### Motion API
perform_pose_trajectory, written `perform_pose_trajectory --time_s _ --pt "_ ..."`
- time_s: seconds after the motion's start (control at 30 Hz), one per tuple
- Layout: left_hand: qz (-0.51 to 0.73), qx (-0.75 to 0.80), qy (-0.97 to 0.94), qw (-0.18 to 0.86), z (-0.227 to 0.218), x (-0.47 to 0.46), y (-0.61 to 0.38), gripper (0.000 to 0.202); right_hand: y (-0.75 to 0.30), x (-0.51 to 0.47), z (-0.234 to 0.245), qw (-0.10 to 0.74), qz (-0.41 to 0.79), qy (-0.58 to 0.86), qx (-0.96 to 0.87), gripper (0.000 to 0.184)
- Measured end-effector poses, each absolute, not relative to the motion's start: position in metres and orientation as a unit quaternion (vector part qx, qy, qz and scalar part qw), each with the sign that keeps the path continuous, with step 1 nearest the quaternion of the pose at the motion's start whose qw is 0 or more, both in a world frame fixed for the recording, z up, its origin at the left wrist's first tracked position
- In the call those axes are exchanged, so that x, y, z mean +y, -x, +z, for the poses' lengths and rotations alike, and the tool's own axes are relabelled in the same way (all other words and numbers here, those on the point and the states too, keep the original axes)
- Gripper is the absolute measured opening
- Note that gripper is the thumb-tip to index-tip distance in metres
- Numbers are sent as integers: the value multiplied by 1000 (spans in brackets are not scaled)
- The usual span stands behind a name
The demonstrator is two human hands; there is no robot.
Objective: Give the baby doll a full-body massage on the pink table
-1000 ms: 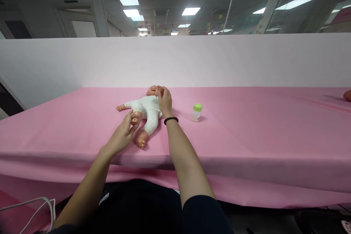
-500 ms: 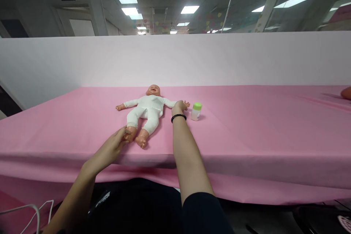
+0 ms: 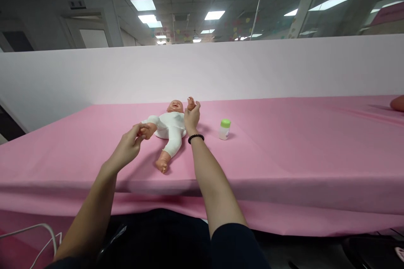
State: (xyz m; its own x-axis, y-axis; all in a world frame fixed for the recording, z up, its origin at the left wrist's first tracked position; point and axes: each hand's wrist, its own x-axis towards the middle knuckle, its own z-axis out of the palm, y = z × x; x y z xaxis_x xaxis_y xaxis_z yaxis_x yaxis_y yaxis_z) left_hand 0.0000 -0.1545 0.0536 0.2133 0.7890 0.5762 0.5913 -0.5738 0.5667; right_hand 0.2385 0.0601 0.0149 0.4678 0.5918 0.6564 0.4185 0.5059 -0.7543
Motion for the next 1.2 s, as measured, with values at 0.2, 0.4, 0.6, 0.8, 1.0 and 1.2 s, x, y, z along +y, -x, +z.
perform_pose_trajectory --time_s 0.2,0.4,0.6,0.8,1.0,1.2 --pt "391 443 -803 78 63 -106 -13 42 -225 43 11 582 -17 472 -662 34" --pt "384 417 -822 48 48 -82 -23 41 -223 41 9 469 -42 505 -723 56" --pt "405 391 -823 72 43 -75 -25 35 -223 41 9 460 -37 494 -737 58" --pt "457 412 -780 115 48 -105 -15 22 -227 49 9 602 22 476 -641 36" --pt "421 468 -757 173 35 -171 5 21 -243 62 11 747 147 477 -439 37" --pt "348 500 -768 199 10 -192 22 26 -266 75 1 756 146 502 -393 35"
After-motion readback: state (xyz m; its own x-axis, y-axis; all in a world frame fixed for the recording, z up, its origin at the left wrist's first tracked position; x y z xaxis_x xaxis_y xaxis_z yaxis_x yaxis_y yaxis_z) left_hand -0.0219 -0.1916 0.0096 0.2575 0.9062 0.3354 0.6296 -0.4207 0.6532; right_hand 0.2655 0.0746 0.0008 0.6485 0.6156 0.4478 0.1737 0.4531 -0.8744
